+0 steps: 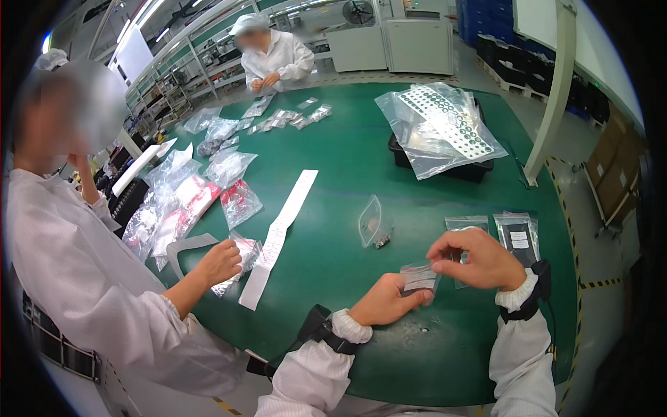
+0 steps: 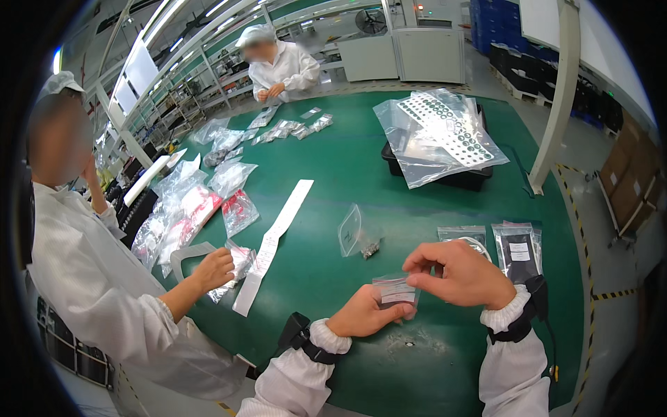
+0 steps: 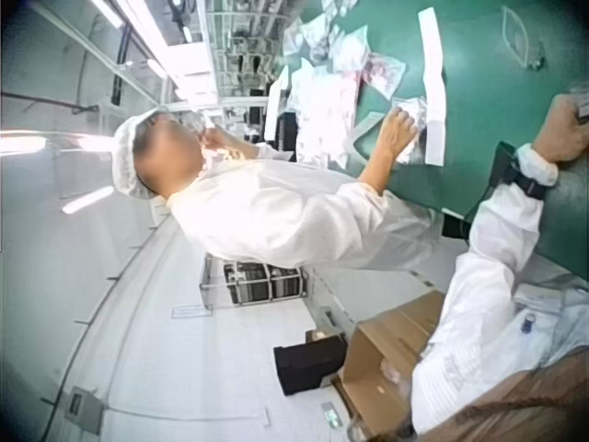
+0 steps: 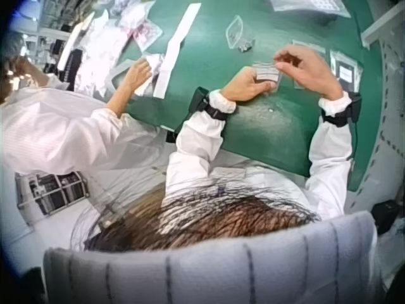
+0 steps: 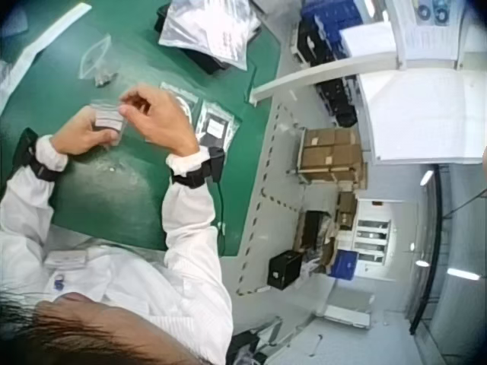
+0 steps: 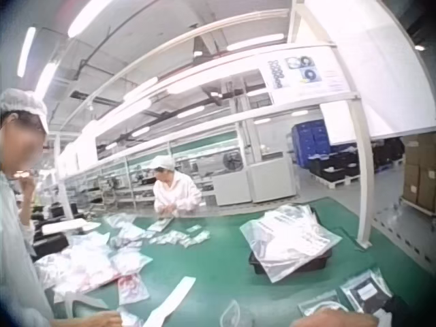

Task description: Packing small metal rings and components into clear plastic bags on a production line.

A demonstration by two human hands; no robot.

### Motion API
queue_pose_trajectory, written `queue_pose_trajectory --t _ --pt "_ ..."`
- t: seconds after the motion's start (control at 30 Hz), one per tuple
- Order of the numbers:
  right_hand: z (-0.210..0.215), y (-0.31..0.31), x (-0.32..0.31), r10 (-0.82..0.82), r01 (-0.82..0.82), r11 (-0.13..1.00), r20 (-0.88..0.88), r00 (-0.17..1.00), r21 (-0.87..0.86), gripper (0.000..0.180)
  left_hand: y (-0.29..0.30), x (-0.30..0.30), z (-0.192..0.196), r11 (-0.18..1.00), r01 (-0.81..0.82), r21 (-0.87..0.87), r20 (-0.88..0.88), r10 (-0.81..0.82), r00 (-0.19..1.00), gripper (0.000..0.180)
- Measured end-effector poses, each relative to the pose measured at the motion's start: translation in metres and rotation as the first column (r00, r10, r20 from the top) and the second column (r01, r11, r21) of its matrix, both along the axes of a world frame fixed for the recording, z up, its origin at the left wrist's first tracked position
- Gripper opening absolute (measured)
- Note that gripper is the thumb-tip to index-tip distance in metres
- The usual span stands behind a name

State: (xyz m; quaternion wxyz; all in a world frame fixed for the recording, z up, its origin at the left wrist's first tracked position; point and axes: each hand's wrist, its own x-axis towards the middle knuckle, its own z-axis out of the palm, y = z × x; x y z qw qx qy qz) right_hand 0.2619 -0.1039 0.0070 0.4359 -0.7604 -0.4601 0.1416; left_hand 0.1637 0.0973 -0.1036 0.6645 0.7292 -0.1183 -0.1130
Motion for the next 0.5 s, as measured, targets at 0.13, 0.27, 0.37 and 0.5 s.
queue_pose_trajectory --t 0.13,0.27,0.37,0.5 --pt "-0.002 0.003 -0.001 -0.045 0.046 0.999 0.045 0.998 -0.026 0.014 -0.001 -0.003 0.013 0.998 0.009 -0.07 -0.09 -0.015 0.996 0.025" --pt "-0.013 0.007 0.008 -0.276 0.281 0.957 -0.084 0.958 0.065 0.015 0.011 -0.005 0.029 0.935 -0.046 -0.351 -0.24 -0.043 0.97 0.041" --pt "-0.015 0.006 0.013 -0.339 0.39 0.903 -0.258 0.905 0.182 0.017 0.013 -0.007 0.028 0.908 -0.103 -0.406 -0.187 0.028 0.982 0.046" --pt "-0.012 0.006 0.013 -0.338 0.4 0.893 -0.282 0.898 0.204 0.016 0.011 -0.006 0.025 0.899 -0.122 -0.421 -0.197 0.041 0.98 0.047"
